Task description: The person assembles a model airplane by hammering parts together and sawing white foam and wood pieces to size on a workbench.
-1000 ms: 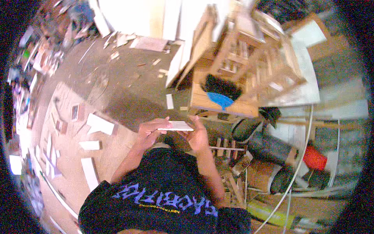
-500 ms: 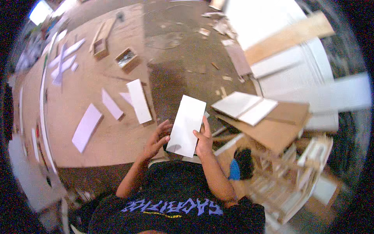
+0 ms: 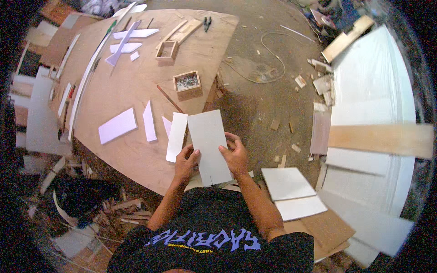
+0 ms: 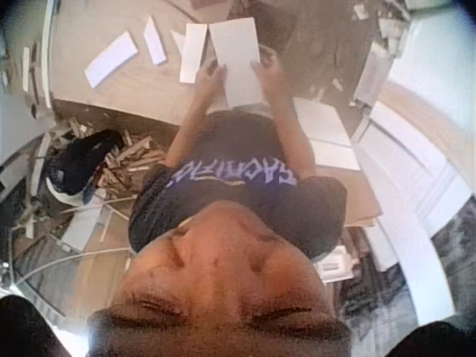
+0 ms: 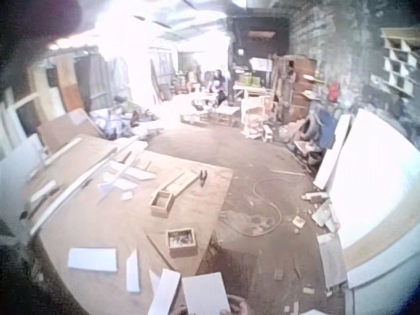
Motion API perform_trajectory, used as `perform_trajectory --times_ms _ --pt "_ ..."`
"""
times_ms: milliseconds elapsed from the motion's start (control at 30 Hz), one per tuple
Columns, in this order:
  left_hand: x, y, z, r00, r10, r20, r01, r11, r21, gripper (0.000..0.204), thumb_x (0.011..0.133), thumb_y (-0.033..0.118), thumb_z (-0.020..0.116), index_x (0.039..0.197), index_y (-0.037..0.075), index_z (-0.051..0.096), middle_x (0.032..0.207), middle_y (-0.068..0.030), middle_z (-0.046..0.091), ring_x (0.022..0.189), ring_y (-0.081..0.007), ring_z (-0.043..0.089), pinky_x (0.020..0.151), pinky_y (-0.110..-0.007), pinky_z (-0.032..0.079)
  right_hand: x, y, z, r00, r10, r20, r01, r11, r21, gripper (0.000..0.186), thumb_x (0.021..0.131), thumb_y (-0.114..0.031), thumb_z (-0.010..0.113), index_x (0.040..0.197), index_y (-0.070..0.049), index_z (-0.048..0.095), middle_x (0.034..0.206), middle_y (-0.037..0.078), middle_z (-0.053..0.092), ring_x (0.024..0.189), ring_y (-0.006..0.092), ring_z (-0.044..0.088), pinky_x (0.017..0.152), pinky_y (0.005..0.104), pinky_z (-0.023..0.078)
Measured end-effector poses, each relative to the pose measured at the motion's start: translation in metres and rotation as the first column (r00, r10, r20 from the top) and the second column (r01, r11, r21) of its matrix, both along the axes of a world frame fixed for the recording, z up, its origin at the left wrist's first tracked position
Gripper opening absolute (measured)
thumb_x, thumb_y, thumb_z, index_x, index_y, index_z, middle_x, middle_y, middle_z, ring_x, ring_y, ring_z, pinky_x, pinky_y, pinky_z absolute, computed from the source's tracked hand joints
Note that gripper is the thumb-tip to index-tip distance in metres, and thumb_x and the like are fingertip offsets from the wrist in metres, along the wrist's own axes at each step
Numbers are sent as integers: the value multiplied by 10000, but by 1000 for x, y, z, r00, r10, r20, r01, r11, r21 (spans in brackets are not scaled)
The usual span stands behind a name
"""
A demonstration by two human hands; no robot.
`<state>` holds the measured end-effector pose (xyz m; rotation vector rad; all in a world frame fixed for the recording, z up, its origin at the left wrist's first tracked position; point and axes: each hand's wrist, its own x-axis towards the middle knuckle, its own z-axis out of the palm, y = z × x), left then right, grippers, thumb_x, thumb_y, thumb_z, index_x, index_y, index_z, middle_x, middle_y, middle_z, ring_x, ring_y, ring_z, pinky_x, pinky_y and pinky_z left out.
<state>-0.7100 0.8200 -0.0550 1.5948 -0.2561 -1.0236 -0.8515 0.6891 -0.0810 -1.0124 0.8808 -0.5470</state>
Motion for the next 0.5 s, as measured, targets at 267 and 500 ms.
perform_trajectory --times_ms 267,500 --pt "53 -72 -29 933 263 -247 -312 932 -184 310 1039 199 627 1274 -3 637 1082 -50 706 902 -125 681 807 -299 580 85 -113 22 971 224 -85 -235 957 -170 429 916 -32 733 1316 -8 582 1254 128 668 1174 229 653 965 365 555" --pt "124 -235 -42 996 31 -83 -51 966 -253 393 1051 232 610 1332 -42 607 1186 -104 699 1027 -160 650 905 -300 530 134 -240 8 998 30 -49 -47 919 -391 488 939 -38 696 1401 7 545 1283 132 661 1135 206 650 1006 358 512"
